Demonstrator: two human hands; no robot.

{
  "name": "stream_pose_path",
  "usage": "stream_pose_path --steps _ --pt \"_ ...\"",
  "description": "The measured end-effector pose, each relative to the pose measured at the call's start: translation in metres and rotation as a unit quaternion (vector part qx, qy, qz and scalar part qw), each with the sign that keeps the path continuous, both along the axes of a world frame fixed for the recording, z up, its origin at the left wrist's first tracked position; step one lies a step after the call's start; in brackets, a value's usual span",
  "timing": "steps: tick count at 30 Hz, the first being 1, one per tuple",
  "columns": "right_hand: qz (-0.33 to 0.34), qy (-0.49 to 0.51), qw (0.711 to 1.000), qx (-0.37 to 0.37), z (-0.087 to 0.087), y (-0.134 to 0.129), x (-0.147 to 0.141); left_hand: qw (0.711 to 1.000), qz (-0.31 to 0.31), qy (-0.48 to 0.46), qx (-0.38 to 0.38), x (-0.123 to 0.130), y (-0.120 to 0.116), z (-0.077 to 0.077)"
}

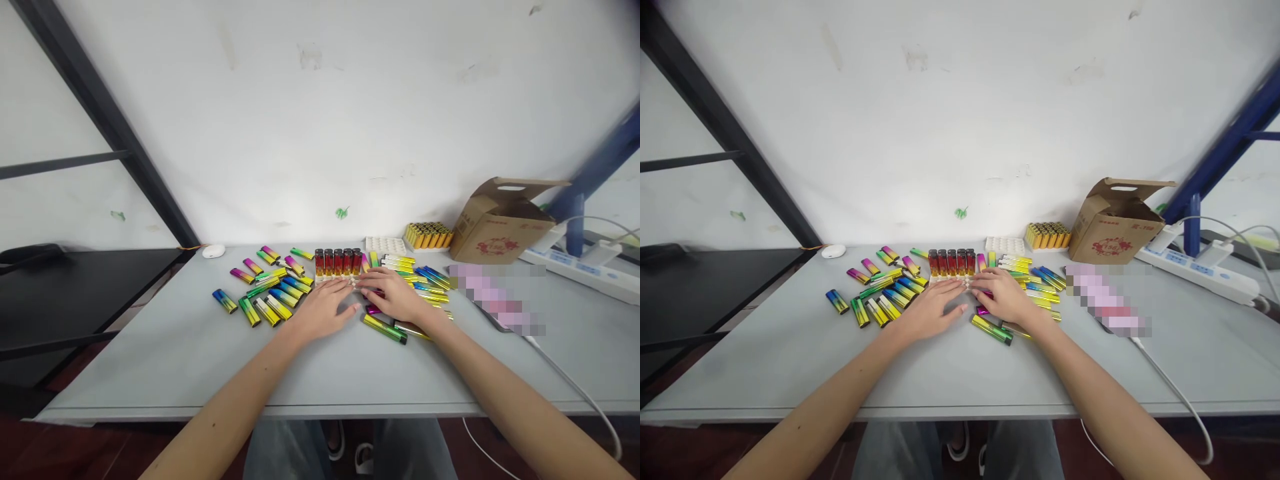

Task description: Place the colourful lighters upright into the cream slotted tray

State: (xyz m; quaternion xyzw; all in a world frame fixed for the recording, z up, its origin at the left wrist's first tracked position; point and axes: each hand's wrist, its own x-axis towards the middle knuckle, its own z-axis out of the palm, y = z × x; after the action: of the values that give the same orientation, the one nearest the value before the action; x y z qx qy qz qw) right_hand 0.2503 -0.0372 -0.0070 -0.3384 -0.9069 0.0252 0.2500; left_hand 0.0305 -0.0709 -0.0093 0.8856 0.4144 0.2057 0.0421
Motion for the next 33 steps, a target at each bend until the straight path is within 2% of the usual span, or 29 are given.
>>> stream_pose_path --steps 8,15,20,25,33 --pt "-0.046 -0.023 0.998 -0.031 -0.007 0.002 0.002 0.998 -0.029 0.033 -0.041 -0.005 0.008 0.0" --pt "-0.063 -0.036 0.997 -0.025 -0.007 0.0 -0.001 0.998 -0.028 0.049 0.018 -0.008 0.011 -0.001" --pt "-0.065 -0.012 0.998 -0.021 -0.002 0.0 0.002 0.997 0.016 0.052 0.046 -0.005 0.004 -0.002" --pt "-0.072 -0.02 0.997 -0.018 0.0 0.0 0.004 0.997 0.034 0.072 0.019 -0.003 0.0 -0.002" --pt "-0.056 0.001 0.998 -0.024 -0.004 0.004 0.005 0.997 -0.004 0.064 -0.035 -0.015 0.007 -0.004"
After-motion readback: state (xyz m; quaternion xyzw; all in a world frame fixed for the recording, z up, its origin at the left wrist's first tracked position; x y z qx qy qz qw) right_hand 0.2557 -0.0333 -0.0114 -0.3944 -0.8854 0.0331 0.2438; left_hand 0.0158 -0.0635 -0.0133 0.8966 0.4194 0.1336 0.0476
